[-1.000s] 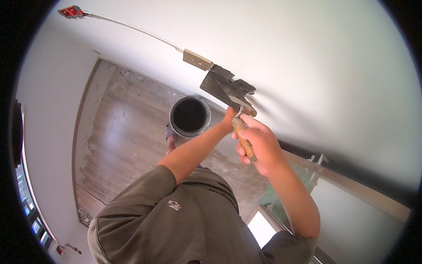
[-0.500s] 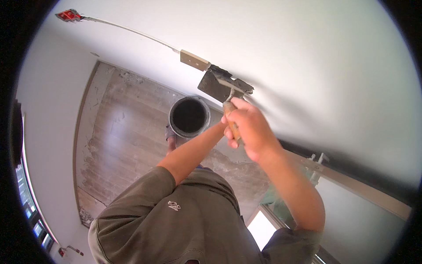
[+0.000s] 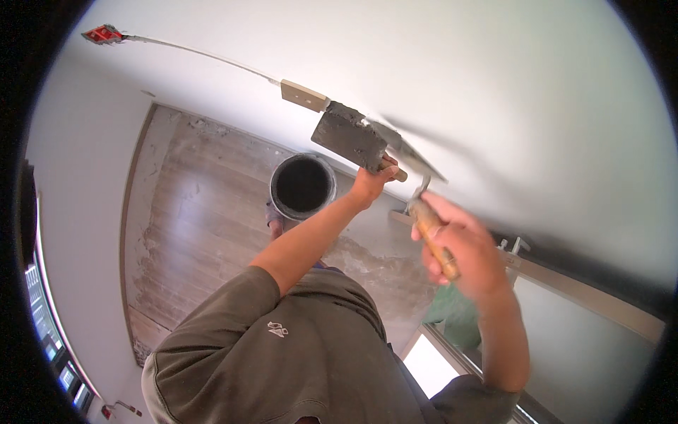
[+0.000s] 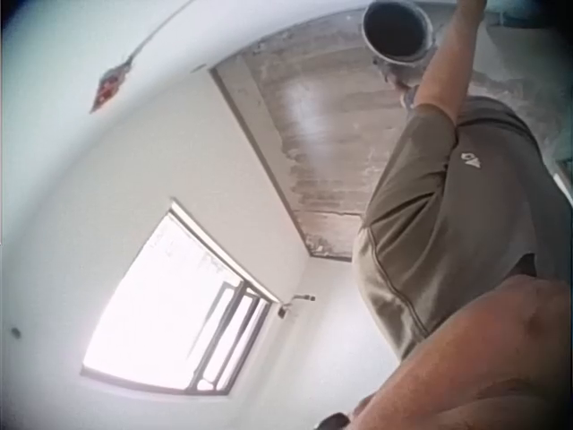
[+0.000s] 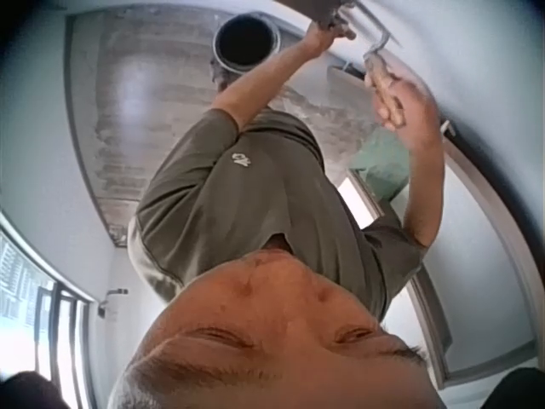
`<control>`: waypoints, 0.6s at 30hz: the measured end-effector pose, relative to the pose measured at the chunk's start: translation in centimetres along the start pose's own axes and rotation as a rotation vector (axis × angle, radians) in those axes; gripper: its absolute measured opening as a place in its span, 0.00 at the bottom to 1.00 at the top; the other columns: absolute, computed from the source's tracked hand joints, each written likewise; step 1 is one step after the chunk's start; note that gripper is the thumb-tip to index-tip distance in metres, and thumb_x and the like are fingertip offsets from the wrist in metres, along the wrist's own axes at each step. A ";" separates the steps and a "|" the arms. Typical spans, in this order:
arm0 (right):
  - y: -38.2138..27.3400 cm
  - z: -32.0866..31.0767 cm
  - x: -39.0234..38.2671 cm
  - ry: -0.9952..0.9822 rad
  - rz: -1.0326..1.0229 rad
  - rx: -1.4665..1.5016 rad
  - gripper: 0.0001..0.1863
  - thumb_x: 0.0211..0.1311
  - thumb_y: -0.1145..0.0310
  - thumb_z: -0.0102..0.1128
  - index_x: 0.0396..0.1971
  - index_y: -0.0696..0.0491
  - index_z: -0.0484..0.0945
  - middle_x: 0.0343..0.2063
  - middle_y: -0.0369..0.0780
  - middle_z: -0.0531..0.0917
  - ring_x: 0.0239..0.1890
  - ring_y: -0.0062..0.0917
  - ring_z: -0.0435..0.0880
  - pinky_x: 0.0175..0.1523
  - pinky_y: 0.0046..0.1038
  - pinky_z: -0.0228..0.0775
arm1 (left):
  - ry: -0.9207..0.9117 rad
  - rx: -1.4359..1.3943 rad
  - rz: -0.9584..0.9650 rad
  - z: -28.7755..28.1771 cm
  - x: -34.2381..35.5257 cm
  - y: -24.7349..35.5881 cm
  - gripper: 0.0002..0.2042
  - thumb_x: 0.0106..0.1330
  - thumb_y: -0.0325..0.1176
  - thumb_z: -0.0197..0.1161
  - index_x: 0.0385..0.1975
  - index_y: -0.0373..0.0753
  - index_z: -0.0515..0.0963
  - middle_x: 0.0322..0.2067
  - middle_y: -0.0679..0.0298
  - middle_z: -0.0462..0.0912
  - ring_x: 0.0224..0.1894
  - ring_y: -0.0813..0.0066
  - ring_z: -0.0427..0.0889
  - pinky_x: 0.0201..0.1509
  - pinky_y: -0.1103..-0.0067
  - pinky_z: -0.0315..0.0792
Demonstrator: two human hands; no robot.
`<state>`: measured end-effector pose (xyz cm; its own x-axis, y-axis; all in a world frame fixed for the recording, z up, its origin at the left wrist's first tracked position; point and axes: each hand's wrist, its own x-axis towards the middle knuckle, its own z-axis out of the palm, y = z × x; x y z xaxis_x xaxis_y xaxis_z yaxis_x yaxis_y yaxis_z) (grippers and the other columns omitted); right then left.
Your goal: Applying plaster or wall filler to a wall using a trowel and putty knife to smooth the surface.
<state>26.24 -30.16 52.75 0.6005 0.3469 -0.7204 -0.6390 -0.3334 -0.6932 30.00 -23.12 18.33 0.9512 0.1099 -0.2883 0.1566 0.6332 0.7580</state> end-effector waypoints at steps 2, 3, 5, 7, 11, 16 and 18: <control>2.6 -0.2 0.9 0.002 0.043 0.032 0.33 0.58 0.68 0.48 0.65 0.62 0.59 0.37 0.42 0.74 0.20 0.19 0.70 0.19 0.21 0.60 | 0.006 0.003 0.073 -0.1 0.3 -0.6 0.09 0.60 0.26 0.63 0.39 0.34 0.74 0.32 0.63 0.79 0.36 0.75 0.78 0.40 0.77 0.73; 3.8 -0.3 1.5 0.000 0.089 0.062 0.32 0.58 0.68 0.47 0.65 0.61 0.61 0.37 0.41 0.74 0.20 0.19 0.70 0.19 0.22 0.61 | 0.000 0.006 0.071 -0.1 0.2 -0.9 0.09 0.60 0.26 0.63 0.39 0.34 0.74 0.32 0.63 0.79 0.36 0.75 0.78 0.40 0.77 0.73; 4.8 -0.5 2.9 -0.002 0.084 0.061 0.31 0.58 0.68 0.47 0.63 0.59 0.63 0.37 0.40 0.73 0.21 0.19 0.70 0.20 0.22 0.60 | 0.032 0.021 0.069 0.2 0.0 -0.7 0.09 0.60 0.26 0.63 0.39 0.34 0.74 0.32 0.63 0.79 0.36 0.74 0.78 0.40 0.77 0.72; 5.0 -0.6 4.2 -0.006 0.063 0.059 0.30 0.58 0.69 0.47 0.63 0.59 0.63 0.36 0.40 0.73 0.21 0.20 0.70 0.20 0.23 0.59 | 0.012 0.044 0.067 0.1 0.0 -0.2 0.09 0.61 0.25 0.62 0.39 0.34 0.74 0.31 0.63 0.80 0.36 0.74 0.78 0.39 0.76 0.72; 3.8 -0.7 5.6 0.004 0.086 0.048 0.26 0.57 0.69 0.47 0.58 0.60 0.67 0.36 0.39 0.72 0.21 0.20 0.70 0.20 0.23 0.59 | 0.017 0.157 0.087 -0.3 0.2 0.3 0.09 0.60 0.23 0.62 0.39 0.33 0.74 0.30 0.62 0.80 0.35 0.73 0.78 0.39 0.76 0.72; 1.3 -0.4 6.4 0.002 0.135 0.049 0.25 0.56 0.67 0.49 0.53 0.62 0.71 0.33 0.39 0.73 0.20 0.17 0.70 0.19 0.20 0.57 | -0.008 0.180 0.119 -0.6 0.2 0.5 0.07 0.61 0.24 0.63 0.38 0.35 0.75 0.34 0.64 0.80 0.37 0.75 0.79 0.43 0.78 0.76; 0.2 -0.7 6.6 0.030 0.139 0.067 0.24 0.56 0.68 0.49 0.52 0.63 0.71 0.32 0.39 0.73 0.20 0.16 0.70 0.19 0.19 0.57 | 0.000 0.214 0.122 0.0 0.2 0.6 0.07 0.61 0.24 0.63 0.37 0.35 0.75 0.34 0.64 0.79 0.36 0.75 0.79 0.43 0.78 0.76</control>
<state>30.45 -28.52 47.84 0.5174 0.2747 -0.8104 -0.7471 -0.3168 -0.5844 30.25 -22.72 18.67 0.9664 0.1762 -0.1870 0.0931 0.4383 0.8940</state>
